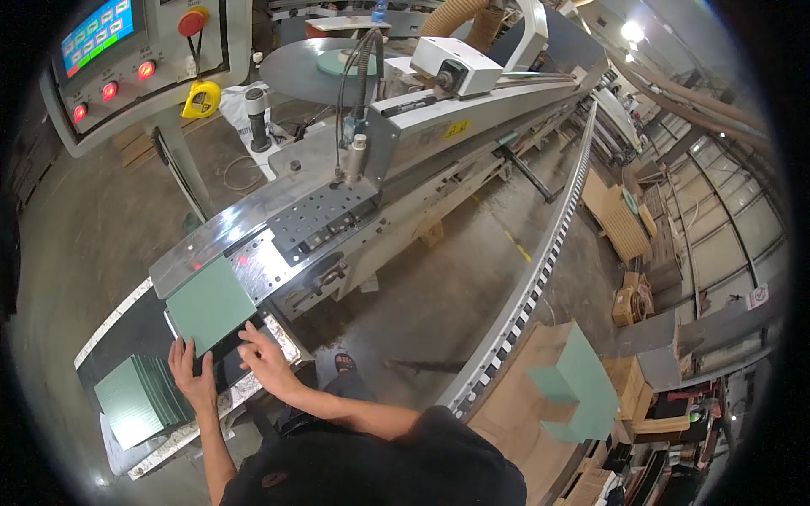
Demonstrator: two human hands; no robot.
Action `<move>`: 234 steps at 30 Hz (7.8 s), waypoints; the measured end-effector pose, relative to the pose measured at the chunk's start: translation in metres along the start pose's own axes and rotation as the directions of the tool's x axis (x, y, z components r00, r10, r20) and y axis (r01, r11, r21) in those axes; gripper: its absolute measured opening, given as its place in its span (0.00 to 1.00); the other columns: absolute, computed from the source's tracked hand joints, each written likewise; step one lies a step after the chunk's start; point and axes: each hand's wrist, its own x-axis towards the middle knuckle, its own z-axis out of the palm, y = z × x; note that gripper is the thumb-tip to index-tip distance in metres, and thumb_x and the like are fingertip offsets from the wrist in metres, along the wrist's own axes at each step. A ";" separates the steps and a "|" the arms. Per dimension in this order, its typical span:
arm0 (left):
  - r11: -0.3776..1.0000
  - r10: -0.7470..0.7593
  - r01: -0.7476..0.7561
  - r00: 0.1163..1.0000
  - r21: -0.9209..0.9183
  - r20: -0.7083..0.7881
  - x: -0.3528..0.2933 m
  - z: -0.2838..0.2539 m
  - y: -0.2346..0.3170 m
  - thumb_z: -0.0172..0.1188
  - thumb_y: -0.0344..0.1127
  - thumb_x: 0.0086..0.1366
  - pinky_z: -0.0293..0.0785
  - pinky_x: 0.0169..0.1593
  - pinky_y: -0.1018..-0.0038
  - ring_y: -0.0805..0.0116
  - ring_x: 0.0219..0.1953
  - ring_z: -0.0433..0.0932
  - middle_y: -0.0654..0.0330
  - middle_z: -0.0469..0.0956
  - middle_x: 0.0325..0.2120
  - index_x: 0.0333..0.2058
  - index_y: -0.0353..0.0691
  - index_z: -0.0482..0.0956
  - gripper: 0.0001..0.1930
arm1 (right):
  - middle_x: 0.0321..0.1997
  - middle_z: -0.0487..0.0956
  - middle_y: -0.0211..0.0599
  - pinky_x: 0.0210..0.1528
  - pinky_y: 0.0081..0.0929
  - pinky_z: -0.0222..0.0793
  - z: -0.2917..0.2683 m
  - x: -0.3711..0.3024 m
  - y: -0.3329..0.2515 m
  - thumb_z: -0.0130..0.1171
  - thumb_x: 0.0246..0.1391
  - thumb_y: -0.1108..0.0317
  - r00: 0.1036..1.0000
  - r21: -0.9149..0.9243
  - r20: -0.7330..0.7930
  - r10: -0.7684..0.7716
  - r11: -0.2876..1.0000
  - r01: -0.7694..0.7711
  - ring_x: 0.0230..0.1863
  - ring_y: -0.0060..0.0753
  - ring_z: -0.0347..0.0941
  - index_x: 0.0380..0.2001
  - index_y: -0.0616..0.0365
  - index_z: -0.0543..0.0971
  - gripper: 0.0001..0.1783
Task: The person repeatedly feeds rectangular green boards into a belt sander, flips them, and stacks the finished pieces. The person also briefly picks up a stack of boards from the floor and returns to the machine to continue sanding.
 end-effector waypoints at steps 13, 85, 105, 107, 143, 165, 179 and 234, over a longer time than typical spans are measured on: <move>0.994 0.084 -0.082 0.996 0.078 -0.030 0.009 0.008 0.018 0.74 0.35 0.51 0.60 0.61 0.55 0.47 0.60 0.71 0.44 0.78 0.54 0.45 0.36 0.84 0.21 | 0.57 0.73 0.46 0.47 0.28 0.79 -0.001 0.005 -0.026 0.56 0.66 0.68 0.999 -0.085 -0.031 -0.019 0.996 0.016 0.52 0.31 0.72 0.66 0.69 0.66 0.28; 0.914 -0.250 0.363 0.858 0.185 -0.449 -0.062 -0.136 0.067 0.71 0.25 0.53 0.74 0.50 0.60 0.48 0.49 0.73 0.45 0.76 0.55 0.45 0.33 0.83 0.18 | 0.32 0.76 0.27 0.21 0.16 0.59 0.069 0.003 -0.051 0.63 0.63 0.65 0.847 -0.105 0.391 0.360 0.932 -0.347 0.21 0.17 0.67 0.48 0.66 0.77 0.17; 0.993 -0.096 0.107 0.981 0.058 -0.166 0.004 0.001 0.033 0.76 0.31 0.48 0.71 0.54 0.59 0.48 0.50 0.72 0.49 0.77 0.48 0.43 0.39 0.85 0.21 | 0.41 0.81 0.41 0.39 0.31 0.81 -0.048 0.047 0.001 0.62 0.61 0.70 0.964 0.428 0.080 0.252 0.865 -0.261 0.36 0.35 0.81 0.45 0.63 0.76 0.12; 0.991 -0.103 0.117 0.977 0.069 -0.185 -0.006 0.001 0.026 0.76 0.31 0.50 0.69 0.56 0.57 0.48 0.51 0.71 0.49 0.77 0.49 0.43 0.38 0.85 0.20 | 0.39 0.82 0.45 0.41 0.28 0.81 -0.025 0.021 -0.027 0.62 0.62 0.68 0.969 0.215 -0.035 0.245 0.949 -0.232 0.39 0.32 0.80 0.50 0.69 0.76 0.17; 0.996 0.084 -0.082 0.995 0.041 -0.057 0.026 0.068 0.075 0.76 0.33 0.47 0.65 0.56 0.56 0.48 0.54 0.72 0.49 0.79 0.53 0.43 0.39 0.85 0.22 | 0.61 0.71 0.41 0.51 0.25 0.72 -0.079 0.036 -0.055 0.60 0.62 0.71 0.974 -0.326 -0.084 -0.212 0.929 0.174 0.58 0.34 0.71 0.70 0.59 0.65 0.33; 0.958 0.179 -0.154 0.980 -0.244 0.085 0.094 0.256 0.237 0.77 0.36 0.47 0.62 0.55 0.56 0.47 0.49 0.73 0.50 0.79 0.42 0.41 0.43 0.87 0.20 | 0.57 0.72 0.44 0.58 0.29 0.69 -0.291 0.139 -0.128 0.57 0.60 0.73 0.821 -0.336 -0.402 -0.405 0.900 0.279 0.55 0.33 0.72 0.67 0.65 0.67 0.32; 0.999 -0.029 0.032 0.970 0.005 -0.240 0.038 -0.021 0.148 0.63 0.22 0.58 0.78 0.49 0.64 0.51 0.45 0.82 0.47 0.83 0.42 0.42 0.33 0.83 0.12 | 0.41 0.81 0.32 0.38 0.21 0.72 -0.128 0.051 -0.095 0.59 0.64 0.69 0.997 -0.206 0.076 -0.015 0.978 0.030 0.37 0.22 0.75 0.55 0.66 0.79 0.18; 0.996 -0.051 0.056 0.995 0.068 -0.081 0.000 0.003 0.008 0.74 0.32 0.53 0.68 0.58 0.55 0.43 0.54 0.70 0.45 0.76 0.55 0.48 0.37 0.83 0.22 | 0.66 0.71 0.49 0.51 0.30 0.79 0.004 0.003 -0.004 0.54 0.68 0.69 0.997 0.153 0.056 0.053 0.986 -0.061 0.55 0.33 0.75 0.69 0.72 0.60 0.32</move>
